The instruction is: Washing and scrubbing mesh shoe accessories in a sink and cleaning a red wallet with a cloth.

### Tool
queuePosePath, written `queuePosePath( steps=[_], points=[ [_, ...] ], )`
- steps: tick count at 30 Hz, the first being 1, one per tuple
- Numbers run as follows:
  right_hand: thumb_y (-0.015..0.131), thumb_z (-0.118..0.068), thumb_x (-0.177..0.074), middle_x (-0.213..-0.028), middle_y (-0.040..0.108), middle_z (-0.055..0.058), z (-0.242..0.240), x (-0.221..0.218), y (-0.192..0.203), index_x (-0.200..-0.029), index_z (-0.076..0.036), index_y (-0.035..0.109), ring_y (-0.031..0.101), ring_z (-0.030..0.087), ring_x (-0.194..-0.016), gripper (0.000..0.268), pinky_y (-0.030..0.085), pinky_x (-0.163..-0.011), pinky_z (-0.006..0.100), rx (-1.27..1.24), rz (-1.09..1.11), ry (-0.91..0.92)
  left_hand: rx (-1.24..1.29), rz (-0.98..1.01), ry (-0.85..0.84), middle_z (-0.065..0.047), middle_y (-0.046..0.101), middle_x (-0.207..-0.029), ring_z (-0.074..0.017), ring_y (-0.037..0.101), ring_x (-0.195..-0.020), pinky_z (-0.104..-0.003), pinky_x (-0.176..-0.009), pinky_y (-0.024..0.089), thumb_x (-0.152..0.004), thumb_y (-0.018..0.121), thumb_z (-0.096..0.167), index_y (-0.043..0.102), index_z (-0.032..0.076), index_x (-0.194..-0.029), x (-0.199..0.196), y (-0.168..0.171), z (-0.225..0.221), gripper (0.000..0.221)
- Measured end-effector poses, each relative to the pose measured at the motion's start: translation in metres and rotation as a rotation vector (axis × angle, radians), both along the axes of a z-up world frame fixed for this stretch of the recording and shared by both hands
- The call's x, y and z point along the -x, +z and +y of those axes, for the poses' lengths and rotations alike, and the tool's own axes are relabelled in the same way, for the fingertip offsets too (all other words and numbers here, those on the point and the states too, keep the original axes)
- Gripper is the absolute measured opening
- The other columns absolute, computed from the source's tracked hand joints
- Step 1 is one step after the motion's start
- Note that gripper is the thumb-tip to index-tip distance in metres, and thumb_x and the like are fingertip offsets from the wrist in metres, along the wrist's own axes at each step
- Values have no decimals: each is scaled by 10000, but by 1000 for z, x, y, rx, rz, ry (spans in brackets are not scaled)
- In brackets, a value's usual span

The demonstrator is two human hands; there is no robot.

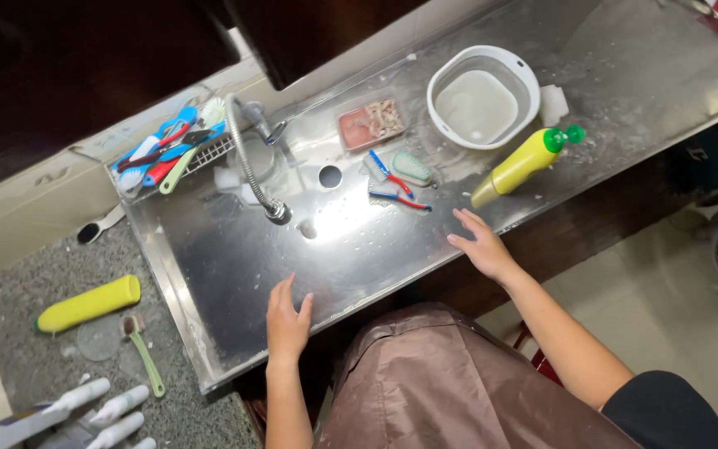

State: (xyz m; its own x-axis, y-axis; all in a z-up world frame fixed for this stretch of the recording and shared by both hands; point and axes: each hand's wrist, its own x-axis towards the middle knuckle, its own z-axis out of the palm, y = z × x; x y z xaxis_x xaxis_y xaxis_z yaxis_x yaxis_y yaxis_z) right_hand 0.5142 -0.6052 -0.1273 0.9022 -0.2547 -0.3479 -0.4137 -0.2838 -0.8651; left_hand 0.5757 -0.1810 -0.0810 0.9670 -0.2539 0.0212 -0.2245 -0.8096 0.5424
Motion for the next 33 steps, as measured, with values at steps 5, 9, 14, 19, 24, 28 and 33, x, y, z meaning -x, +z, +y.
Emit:
queuePosePath(
  steps=[5,9,14,19,24,28,33],
  points=[
    [705,-343,-894,-1633,360,160,-31,63,-10,-1506,-147,496,415,275,-1463,676,483,-1039,382,224,52,-209,134,183,-75,-158,620,-1340,-359,579,-1238,-455,-1039,469,-903,701,254,607,81,-1347,2,-43,-3,486],
    [730,-315,-931,-1629,376,174,-51,111,-20,-1525,-120,525,402,313,-1470,658,403,-1106,408,362,46,-323,85,211,-133,-124,649,-1288,-334,593,-1214,-460,-1024,459,-893,705,255,634,93,-1292,-8,-56,-9,436],
    [722,-278,-888,-1422,620,99,-39,85,8,-1358,-97,645,614,268,-1275,509,518,-981,367,318,6,-344,72,114,-144,-104,674,-1235,-324,601,-1188,-460,-1038,436,-888,706,233,664,105,-1229,-13,-47,-33,367],
    [729,-244,-888,-1299,688,133,-26,-29,10,-1250,-55,696,638,297,-1211,410,499,-1013,390,419,-244,57,119,54,47,-109,687,-1210,-328,605,-1180,-460,-1018,447,-883,708,212,696,103,-1177,4,-39,-71,314],
    [677,-219,-924,-1227,712,161,2,-187,-1,-1229,-95,716,624,377,-1116,331,502,-966,470,531,-439,353,170,-41,190,-152,683,-1214,-359,607,-1174,-462,-995,466,-872,723,192,698,78,-1165,41,-18,-88,315],
    [690,-288,-927,-1074,707,231,4,-303,-36,-1180,-196,780,658,410,-1033,284,529,-882,518,900,-186,423,207,-97,326,-158,697,-1208,-364,629,-1176,-460,-1000,486,-886,712,160,708,55,-1152,72,5,-69,285],
    [722,-516,-917,-1126,711,212,8,-366,-79,-1058,-57,776,682,376,-1066,483,547,-885,474,951,167,434,153,-84,390,-173,701,-1204,-360,638,-1167,-444,-1007,504,-901,707,148,720,30,-1135,94,9,-18,262]
  ],
)
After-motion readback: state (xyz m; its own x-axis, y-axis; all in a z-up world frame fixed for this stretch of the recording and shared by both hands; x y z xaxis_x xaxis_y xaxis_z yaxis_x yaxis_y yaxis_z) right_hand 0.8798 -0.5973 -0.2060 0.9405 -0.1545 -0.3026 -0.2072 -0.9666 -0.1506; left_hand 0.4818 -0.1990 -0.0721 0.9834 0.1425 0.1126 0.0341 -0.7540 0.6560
